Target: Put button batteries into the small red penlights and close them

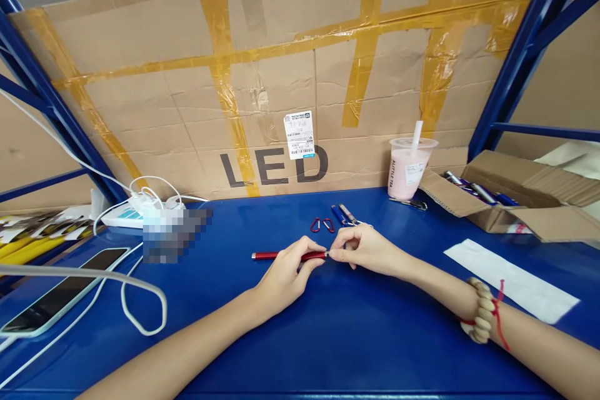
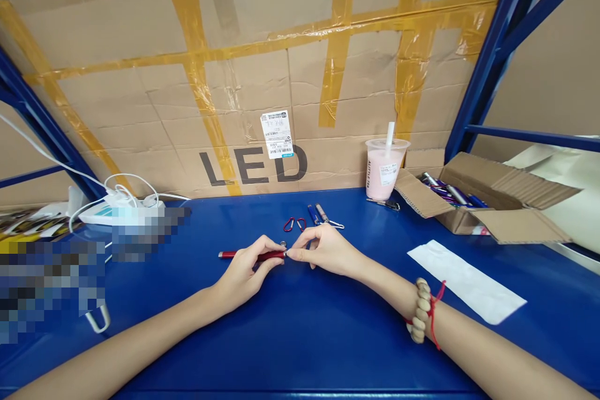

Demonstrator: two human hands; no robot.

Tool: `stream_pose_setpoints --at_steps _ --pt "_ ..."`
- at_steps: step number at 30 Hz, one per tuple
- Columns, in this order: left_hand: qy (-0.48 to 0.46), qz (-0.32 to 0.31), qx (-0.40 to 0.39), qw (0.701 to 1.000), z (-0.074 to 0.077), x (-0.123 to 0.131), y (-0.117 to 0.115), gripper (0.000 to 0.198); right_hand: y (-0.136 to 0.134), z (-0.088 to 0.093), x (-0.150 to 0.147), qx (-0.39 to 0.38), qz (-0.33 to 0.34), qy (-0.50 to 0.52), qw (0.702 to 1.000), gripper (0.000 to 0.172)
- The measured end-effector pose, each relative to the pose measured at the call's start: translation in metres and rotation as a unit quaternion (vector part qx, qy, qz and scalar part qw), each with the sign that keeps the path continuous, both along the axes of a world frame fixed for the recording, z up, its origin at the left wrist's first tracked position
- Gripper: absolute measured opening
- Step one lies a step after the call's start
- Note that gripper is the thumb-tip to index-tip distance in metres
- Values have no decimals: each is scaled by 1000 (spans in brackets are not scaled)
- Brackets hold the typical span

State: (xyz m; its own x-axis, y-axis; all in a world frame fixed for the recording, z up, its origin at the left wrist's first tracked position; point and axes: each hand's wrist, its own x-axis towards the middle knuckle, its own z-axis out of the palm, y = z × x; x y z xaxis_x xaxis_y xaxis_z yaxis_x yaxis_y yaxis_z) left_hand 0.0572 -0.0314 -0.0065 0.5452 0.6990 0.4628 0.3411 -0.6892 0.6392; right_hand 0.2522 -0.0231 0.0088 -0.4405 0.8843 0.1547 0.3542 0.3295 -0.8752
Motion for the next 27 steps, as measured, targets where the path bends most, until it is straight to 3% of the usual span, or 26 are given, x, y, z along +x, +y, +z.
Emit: stream_pose_setpoints --at_steps 4,8,11,14,20,27 --pt "-16 1 -27 1000 2 2 0 10 -3 4 -2 26 -13 -1 1000 28" --pt "-29 44 -36 998 8 2 0 18 -3 5 -4 121 -79 -30 989 24" --pt "-52 126 -34 990 13 1 0 21 0 2 1 244 -108 -142 953 18" --pt "-61 184 -48 980 16 0 2 22 4 0 7 327 -82 -270 902 15" --pt "-26 198 -47 979 10 1 6 18 5 -3 8 362 -48 -348 863 14" --pt "72 155 40 984 -5 -1 15 7 2 -4 4 353 -67 -322 876 26"
